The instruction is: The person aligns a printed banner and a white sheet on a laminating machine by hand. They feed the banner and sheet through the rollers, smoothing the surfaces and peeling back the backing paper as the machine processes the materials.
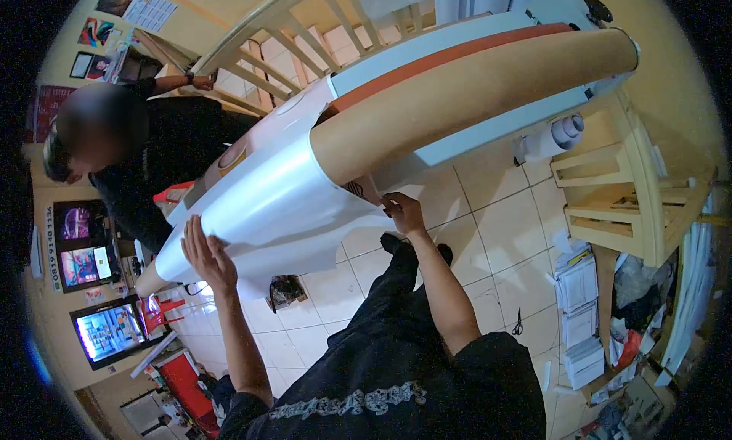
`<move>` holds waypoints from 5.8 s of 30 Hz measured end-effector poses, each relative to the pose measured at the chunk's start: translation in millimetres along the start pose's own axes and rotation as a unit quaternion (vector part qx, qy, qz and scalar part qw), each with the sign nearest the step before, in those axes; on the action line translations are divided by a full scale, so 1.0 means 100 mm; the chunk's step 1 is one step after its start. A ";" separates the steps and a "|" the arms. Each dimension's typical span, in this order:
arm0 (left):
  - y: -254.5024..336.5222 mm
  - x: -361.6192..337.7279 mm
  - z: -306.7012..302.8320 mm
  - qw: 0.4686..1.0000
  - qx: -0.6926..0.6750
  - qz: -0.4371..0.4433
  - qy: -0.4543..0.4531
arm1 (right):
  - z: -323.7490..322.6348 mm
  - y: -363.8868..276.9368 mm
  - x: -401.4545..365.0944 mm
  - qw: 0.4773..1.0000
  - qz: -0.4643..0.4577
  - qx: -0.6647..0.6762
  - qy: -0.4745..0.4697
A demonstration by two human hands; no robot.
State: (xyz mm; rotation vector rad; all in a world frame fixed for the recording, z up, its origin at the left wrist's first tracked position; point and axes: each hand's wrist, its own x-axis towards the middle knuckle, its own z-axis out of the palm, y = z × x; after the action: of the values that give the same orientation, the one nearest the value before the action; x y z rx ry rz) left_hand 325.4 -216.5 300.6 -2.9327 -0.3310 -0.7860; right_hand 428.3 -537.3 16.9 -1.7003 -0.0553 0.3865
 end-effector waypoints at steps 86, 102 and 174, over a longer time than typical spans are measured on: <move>-0.32 0.50 -0.22 0.955 -0.095 0.028 -0.280 | 0.26 1.03 -0.01 0.983 0.004 0.184 0.022; -0.23 -0.02 -0.11 0.994 -0.087 0.038 -0.061 | 0.27 1.15 0.01 0.971 0.036 0.236 0.029; -0.24 0.34 -0.15 0.993 -0.066 0.033 -0.097 | 0.14 1.74 -0.04 0.943 0.148 0.294 0.053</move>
State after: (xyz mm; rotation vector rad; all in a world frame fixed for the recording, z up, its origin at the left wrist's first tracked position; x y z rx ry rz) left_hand 341.2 -188.9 331.6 -3.1332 -0.2020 -0.5356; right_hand 389.1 -554.5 -152.0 -1.1299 0.3679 0.4788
